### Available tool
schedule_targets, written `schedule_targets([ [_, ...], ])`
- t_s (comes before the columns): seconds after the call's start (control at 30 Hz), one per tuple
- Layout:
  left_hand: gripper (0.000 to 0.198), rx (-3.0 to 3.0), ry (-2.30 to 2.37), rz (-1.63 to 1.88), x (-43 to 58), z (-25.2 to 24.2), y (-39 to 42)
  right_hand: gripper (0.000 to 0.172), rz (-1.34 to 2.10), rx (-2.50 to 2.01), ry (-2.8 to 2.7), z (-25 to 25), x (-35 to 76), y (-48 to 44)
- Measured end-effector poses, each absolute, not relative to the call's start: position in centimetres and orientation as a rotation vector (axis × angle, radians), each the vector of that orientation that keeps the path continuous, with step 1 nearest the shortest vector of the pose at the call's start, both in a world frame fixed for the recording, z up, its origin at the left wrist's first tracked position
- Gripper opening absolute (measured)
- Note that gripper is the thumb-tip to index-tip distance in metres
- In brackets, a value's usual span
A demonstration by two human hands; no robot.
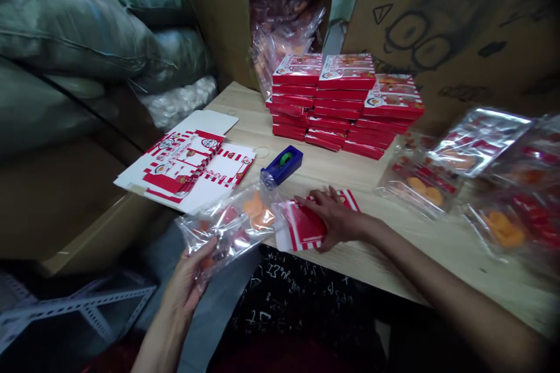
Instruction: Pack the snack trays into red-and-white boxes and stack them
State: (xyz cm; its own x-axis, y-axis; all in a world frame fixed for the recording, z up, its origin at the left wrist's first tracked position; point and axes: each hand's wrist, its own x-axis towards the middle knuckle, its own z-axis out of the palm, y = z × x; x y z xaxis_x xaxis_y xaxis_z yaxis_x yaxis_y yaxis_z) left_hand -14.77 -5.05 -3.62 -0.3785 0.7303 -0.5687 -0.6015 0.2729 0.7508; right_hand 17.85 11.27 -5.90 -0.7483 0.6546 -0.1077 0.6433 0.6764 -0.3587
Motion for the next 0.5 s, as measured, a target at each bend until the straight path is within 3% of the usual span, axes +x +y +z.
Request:
schedule_targets([
  [0.17,0.042,0.18,1.545,1.493,-15.1,-3.4,-5.8,0.129,0.574,-1.156,-2.641,-6.0,18.8,6.1],
  [0.37,0.065,0.383,1.522,1.428,-14.1,-3.2,-6.8,0.119,0.517,-1.207,-2.53,-6.5,19.7,3.8],
  [0.5,0.057,0.548,1.541,1.216,-14.7,-3.3,-6.4,0.115,0.537,-1.205,-2.535,-6.6,19.8,4.1],
])
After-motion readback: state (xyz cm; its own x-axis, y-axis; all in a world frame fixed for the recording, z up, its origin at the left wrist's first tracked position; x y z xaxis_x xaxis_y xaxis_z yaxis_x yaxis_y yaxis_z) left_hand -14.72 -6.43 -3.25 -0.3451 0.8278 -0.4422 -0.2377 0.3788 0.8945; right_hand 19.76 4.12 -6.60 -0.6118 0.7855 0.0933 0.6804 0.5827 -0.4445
